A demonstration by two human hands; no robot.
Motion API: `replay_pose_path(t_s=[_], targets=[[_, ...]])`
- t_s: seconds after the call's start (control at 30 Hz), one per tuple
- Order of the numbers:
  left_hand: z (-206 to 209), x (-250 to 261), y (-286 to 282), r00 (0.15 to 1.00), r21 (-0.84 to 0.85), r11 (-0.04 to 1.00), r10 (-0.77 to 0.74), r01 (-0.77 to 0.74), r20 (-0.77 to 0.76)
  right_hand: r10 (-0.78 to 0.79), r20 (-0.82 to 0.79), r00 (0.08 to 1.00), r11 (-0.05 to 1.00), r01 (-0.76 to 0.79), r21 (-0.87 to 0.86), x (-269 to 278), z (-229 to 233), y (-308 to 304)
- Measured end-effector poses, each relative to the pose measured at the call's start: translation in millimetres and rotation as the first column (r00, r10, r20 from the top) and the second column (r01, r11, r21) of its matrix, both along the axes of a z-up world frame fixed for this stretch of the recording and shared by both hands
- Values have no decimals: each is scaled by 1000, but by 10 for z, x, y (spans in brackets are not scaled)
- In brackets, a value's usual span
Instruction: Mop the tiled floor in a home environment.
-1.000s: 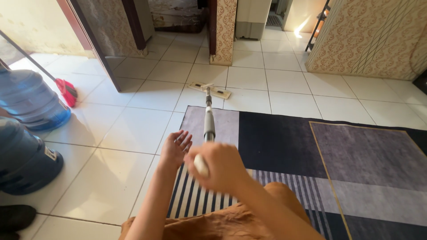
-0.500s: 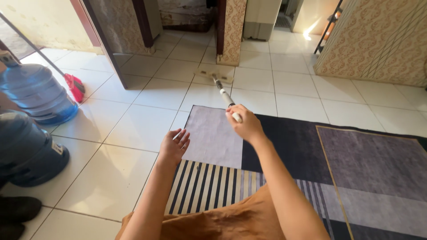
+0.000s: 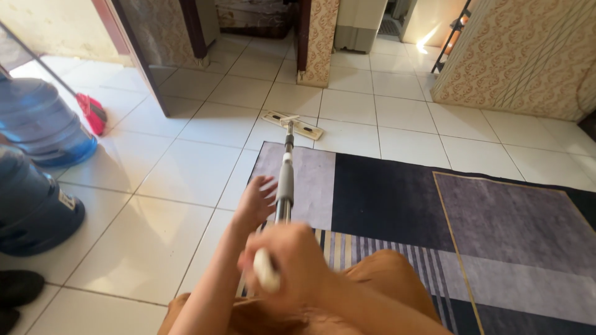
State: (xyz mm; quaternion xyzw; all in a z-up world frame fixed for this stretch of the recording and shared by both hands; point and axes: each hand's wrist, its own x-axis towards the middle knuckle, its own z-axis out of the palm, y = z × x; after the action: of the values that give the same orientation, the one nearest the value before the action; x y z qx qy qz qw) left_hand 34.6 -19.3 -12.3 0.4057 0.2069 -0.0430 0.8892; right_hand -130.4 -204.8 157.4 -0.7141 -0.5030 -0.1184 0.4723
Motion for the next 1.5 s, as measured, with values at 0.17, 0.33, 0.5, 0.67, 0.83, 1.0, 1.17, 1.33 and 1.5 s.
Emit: replay_pose_path(t_s=[0.17, 0.33, 0.5, 0.67, 0.83, 1.0, 1.17, 1.33, 1.5], targets=[[22, 64, -283, 995, -410, 908, -102, 86, -17, 167, -4, 986, 984, -166, -69, -320, -52, -78], [-19, 278, -301, 995, -570, 822, -59, 5, -76, 249, -28, 968, 961, -251, -113, -183, 44, -62], [-140, 412, -485, 999, -633, 774, -34, 20, -10, 345, 5, 938, 929, -341, -145, -26, 79, -295], [194, 16, -594, 996, -747, 660, 75, -86, -48, 462, -37, 886, 879, -463, -116, -159, 371, -449], [431, -498, -496, 984, -768, 617, 143, -170, -102, 594, -78, 801, 799, -599, -59, -369, 420, -480], [485, -910, -201, 959, -844, 493, 273, -209, -78, 594, -99, 799, 775, -601, -197, -539, 625, -569], [80, -996, 394, 913, -849, 473, 406, -238, -30, 696, -183, 695, 677, -719, -155, -435, 584, -374], [-521, -829, 1010, 868, -820, 533, 488, -209, 96, 786, -106, 609, 603, -793, -86, -264, 128, 203], [-412, -599, 920, 864, -612, 677, 502, -408, -21, 553, -191, 811, 824, -499, 269, 141, -531, 517]])
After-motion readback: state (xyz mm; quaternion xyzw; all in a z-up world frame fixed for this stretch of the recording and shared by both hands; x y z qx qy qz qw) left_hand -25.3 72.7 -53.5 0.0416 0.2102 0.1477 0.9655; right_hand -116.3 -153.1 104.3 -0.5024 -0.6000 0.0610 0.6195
